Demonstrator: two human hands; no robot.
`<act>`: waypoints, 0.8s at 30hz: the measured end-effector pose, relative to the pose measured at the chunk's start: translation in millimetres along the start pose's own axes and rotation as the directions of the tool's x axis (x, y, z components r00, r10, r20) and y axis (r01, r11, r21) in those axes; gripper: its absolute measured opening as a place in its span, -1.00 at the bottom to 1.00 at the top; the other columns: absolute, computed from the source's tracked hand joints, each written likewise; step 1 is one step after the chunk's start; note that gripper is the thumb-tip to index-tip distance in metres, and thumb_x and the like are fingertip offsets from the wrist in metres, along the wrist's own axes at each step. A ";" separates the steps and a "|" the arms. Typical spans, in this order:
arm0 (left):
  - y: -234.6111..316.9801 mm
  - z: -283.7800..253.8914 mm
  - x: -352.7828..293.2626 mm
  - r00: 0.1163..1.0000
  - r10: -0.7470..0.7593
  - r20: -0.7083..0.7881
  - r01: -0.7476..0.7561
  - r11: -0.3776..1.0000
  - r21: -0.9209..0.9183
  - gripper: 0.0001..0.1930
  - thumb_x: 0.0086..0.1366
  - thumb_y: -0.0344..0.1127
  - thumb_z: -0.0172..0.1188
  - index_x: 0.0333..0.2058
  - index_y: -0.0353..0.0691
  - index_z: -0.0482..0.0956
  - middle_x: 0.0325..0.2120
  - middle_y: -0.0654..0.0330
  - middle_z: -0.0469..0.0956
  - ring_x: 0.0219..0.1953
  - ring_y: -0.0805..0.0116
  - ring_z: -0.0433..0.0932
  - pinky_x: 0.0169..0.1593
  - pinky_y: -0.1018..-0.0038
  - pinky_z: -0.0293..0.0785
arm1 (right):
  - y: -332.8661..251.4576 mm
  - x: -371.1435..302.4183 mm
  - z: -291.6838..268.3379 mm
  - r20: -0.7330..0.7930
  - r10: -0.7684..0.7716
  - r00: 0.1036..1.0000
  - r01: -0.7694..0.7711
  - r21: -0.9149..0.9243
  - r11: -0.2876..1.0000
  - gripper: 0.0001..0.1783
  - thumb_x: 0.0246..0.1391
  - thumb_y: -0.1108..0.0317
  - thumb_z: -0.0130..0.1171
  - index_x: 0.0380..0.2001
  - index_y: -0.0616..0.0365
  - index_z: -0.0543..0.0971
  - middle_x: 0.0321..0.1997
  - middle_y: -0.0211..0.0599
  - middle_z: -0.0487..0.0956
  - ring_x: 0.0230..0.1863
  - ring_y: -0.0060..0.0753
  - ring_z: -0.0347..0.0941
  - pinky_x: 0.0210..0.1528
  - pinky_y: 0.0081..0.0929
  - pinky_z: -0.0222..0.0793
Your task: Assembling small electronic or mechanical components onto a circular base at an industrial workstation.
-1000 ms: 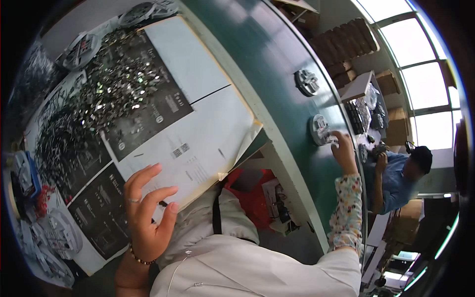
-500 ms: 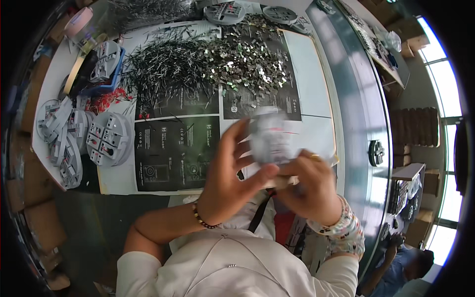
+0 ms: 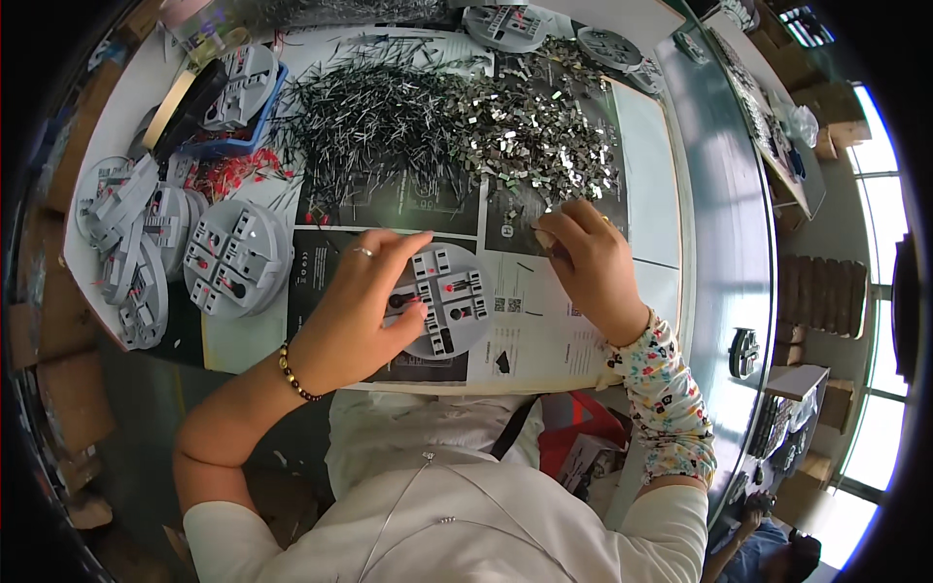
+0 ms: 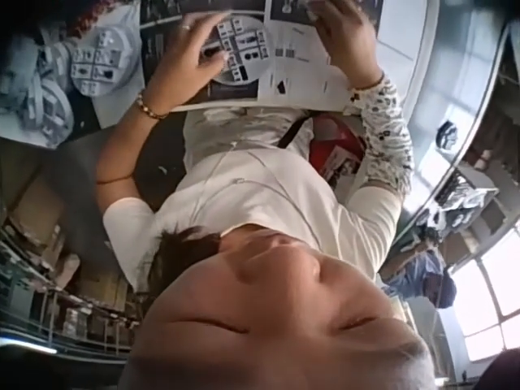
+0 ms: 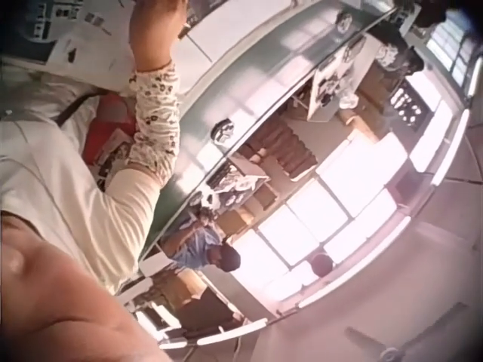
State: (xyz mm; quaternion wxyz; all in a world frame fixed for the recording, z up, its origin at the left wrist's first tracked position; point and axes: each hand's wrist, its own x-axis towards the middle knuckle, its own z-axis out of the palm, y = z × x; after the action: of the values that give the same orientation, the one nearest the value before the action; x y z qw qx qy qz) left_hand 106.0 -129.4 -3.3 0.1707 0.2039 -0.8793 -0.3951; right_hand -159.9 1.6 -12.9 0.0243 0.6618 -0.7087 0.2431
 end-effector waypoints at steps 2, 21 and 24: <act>-2.2 3.0 6.4 0.990 0.123 -0.066 -0.109 0.976 0.187 -0.39 0.14 -0.54 0.25 0.22 -0.20 0.44 0.09 0.05 0.47 0.05 0.18 0.44 0.13 0.38 0.41 | -11.1 2.6 -10.0 0.086 0.045 0.995 -0.057 0.143 0.988 -0.68 -0.08 0.64 0.26 -0.20 0.12 0.62 -0.28 -0.35 0.59 -0.47 -0.35 0.44 -0.36 -0.45 0.41; 30.8 21.8 17.1 0.968 0.059 -0.244 -0.149 0.917 -0.371 -0.75 0.08 -0.64 0.33 -0.26 -0.23 0.57 -0.33 0.23 0.59 -0.38 0.36 0.52 -0.18 0.50 0.50 | -76.7 5.5 -28.0 0.366 0.279 0.888 -0.460 0.714 0.528 -0.76 0.03 0.67 0.33 -0.20 0.27 0.62 -0.35 -0.40 0.60 -0.44 -0.62 0.35 -0.39 -0.67 0.29; 35.3 21.9 13.3 0.965 -0.073 -0.253 -0.076 0.842 -0.534 -0.80 0.13 -0.68 0.31 -0.30 -0.26 0.60 -0.27 0.17 0.60 -0.35 0.38 0.54 -0.18 0.50 0.50 | -78.7 6.8 -30.4 0.368 0.279 0.887 -0.462 0.687 0.561 -0.76 0.06 0.67 0.33 -0.18 0.29 0.59 -0.32 -0.37 0.63 -0.38 -0.64 0.40 -0.34 -0.68 0.33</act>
State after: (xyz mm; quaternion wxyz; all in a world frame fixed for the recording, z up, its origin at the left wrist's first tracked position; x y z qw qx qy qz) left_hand 76.6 -101.0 11.7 0.3368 0.1975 -0.7024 -0.5952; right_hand -94.7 6.4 40.9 -0.3843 0.4672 -0.6621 0.4424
